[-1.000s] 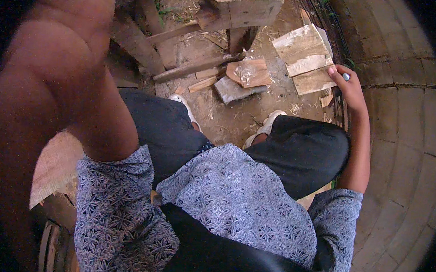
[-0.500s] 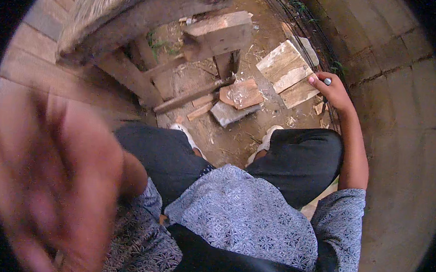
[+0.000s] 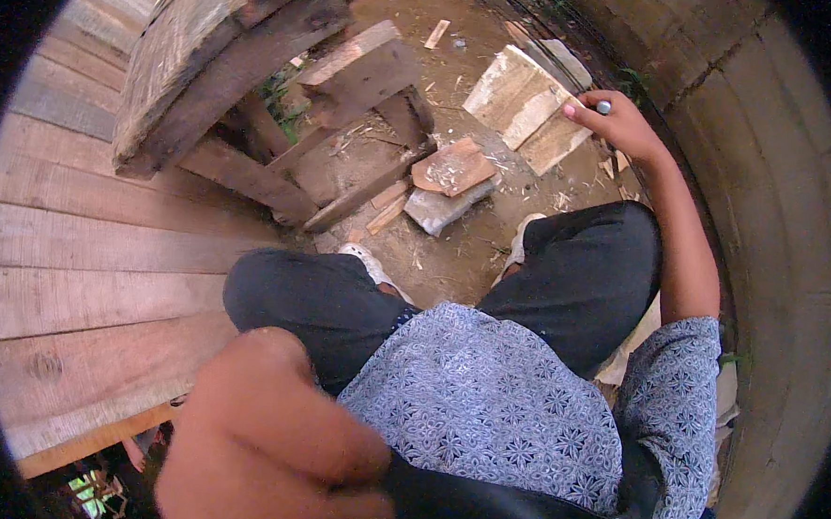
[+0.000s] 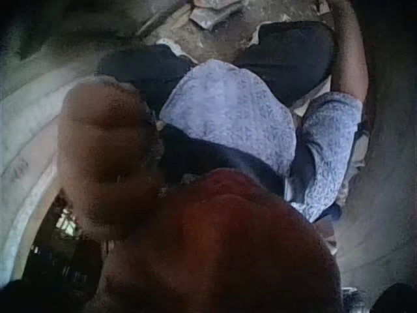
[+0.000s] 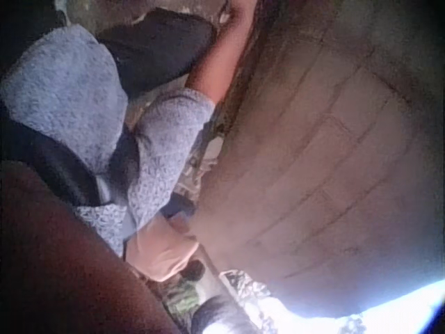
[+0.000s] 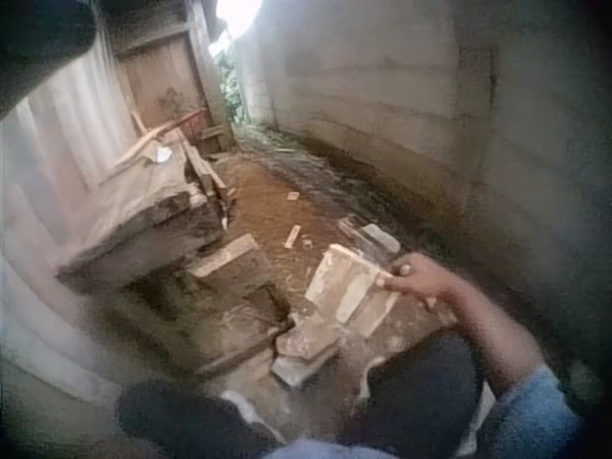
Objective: The person carves a small rectangular block of wood using a knife, then sands the surface with a sanding block. The person is sitting on the ground in a workshop area.
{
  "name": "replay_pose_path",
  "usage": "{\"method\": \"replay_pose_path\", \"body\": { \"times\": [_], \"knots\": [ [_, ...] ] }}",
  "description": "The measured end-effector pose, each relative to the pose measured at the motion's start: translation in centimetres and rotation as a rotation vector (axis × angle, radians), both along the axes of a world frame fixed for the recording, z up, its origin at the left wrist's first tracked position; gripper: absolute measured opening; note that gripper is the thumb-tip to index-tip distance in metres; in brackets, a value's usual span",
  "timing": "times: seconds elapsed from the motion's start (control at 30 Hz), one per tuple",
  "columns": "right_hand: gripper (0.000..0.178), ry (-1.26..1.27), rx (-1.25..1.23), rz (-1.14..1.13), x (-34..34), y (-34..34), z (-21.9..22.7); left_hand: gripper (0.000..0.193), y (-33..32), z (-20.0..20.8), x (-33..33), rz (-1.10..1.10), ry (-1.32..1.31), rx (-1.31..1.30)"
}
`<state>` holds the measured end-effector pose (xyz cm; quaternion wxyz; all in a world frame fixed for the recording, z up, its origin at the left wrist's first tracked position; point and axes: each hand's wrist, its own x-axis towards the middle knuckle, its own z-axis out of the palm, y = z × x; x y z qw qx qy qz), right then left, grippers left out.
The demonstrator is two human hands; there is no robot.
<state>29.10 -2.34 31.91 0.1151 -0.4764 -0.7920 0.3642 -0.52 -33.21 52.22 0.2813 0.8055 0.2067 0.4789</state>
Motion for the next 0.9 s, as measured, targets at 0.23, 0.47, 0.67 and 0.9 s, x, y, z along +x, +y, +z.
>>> {"method": "replay_pose_path", "body": {
  "times": [0.23, 0.47, 0.67, 0.9],
  "knots": [
    [0.050, -0.049, -0.115, -0.003, -0.2, 0.8, 0.1, 0.034, 12.4, -17.3, 0.0, 0.352, 0.141, -0.449],
    [0.056, -0.233, -0.289, 0.252, -2.8, 4.1, -1.5, 0.075, 19.7, -35.2, 3.0, 0.605, -0.244, -1.127],
    [0.063, -0.316, -0.243, 0.257, -5.3, 6.1, -3.7, 0.063, 20.0, -41.8, 2.8, 0.549, -0.714, -1.320],
    [0.056, -0.143, -0.262, 0.242, -8.6, 6.7, -5.4, 0.066, 18.5, -47.9, -0.3, 0.965, -0.531, -1.641]
  ]
}}
